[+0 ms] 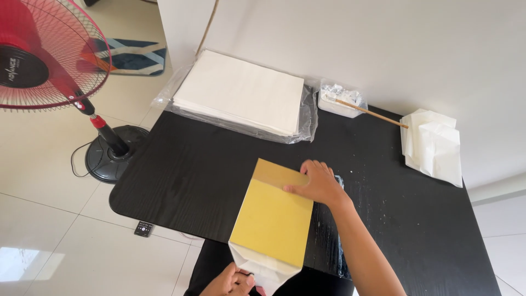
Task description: Folding paper and applying glue with a brush to assemble a paper bag.
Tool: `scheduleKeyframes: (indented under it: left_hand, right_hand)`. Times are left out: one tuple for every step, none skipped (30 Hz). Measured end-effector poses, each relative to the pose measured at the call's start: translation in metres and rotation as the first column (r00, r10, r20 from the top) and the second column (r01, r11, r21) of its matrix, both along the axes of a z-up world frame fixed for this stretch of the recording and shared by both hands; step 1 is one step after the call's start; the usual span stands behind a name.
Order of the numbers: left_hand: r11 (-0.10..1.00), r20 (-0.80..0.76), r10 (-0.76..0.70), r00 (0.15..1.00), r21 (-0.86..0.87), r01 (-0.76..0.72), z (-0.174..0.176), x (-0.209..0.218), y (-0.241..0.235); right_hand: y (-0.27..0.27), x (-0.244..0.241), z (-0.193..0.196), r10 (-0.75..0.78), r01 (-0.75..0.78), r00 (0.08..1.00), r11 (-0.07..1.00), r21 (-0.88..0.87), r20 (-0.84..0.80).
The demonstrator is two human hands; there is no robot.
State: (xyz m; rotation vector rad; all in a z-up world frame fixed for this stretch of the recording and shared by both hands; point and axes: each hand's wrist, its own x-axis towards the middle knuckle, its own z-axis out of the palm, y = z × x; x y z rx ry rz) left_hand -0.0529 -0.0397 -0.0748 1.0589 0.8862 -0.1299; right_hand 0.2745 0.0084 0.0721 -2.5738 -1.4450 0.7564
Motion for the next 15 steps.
scheduleKeyframes:
  left_hand:
    - [1.0,0.003,0.003,1.0,0.007,-0.003,0.002,0.001,0.001]
    - [0.996,0.063,0.084,0.994,-0.033,-0.082,0.005,0.001,-0.001]
    - [0.985,0.12,0.165,0.979,-0.077,-0.157,0.007,0.001,-0.002]
    - [0.984,0.117,0.168,0.979,-0.077,-0.159,0.013,-0.002,-0.001]
    - [0.984,0.136,0.175,0.975,-0.058,-0.168,0.02,-0.004,0.001]
    - [0.983,0.156,0.182,0.971,-0.036,-0.179,0.027,-0.006,0.006]
    - [0.983,0.156,0.186,0.97,-0.033,-0.183,0.051,-0.005,0.012]
    - [0.965,0.077,0.261,0.962,-0.054,-0.257,0.074,-0.002,0.016]
    - [0.941,-0.003,0.333,0.943,-0.068,-0.332,0.097,0.0,0.021]
    - [0.943,-0.001,0.328,0.945,-0.066,-0.328,0.1,0.003,0.026]
    - [0.929,0.033,0.37,0.929,0.015,-0.37,0.104,0.006,0.031]
    - [0.906,0.075,0.407,0.91,0.094,-0.413,0.108,0.011,0.037]
    - [0.907,0.08,0.402,0.912,0.097,-0.409,0.121,0.019,0.045]
    - [0.914,-0.003,0.331,0.944,0.249,-0.32,0.134,0.026,0.05]
    - [0.896,-0.095,0.269,0.958,0.389,-0.213,0.146,0.034,0.055]
  right_hand:
    - [-0.004,-0.003,0.009,0.003,-0.003,1.0,1.0,0.007,0.003]
    - [-0.012,-0.008,0.017,-0.073,0.072,0.997,0.997,-0.039,-0.039]
    - [-0.018,-0.011,0.025,-0.152,0.145,0.985,0.986,-0.086,-0.077]
    - [-0.031,-0.008,0.027,-0.149,0.142,0.986,0.986,-0.087,-0.08]
    - [-0.042,-0.005,0.029,-0.178,0.171,0.97,0.984,-0.057,-0.164]
    - [-0.051,0.0,0.033,-0.2,0.2,0.948,0.979,-0.025,-0.247]
    - [-0.07,0.002,0.031,-0.196,0.196,0.949,0.98,-0.022,-0.249]
    - [-0.089,0.005,0.029,-0.254,0.287,0.913,0.956,0.059,-0.32]
    - [-0.109,0.008,0.027,-0.302,0.379,0.868,0.916,0.133,-0.395]
    - [-0.13,0.007,0.017,-0.305,0.383,0.867,0.913,0.137,-0.395]
    - [-0.151,0.006,0.006,-0.353,0.495,0.829,0.823,0.277,-0.433]
    - [-0.17,0.007,-0.004,-0.389,0.591,0.787,0.697,0.406,-0.478]
    - [-0.183,0.011,-0.022,-0.391,0.593,0.787,0.692,0.412,-0.477]
    - [-0.197,0.014,-0.04,-0.457,0.636,0.768,0.632,0.443,-0.449]
    - [-0.212,0.017,-0.059,-0.521,0.672,0.741,0.568,0.476,-0.424]
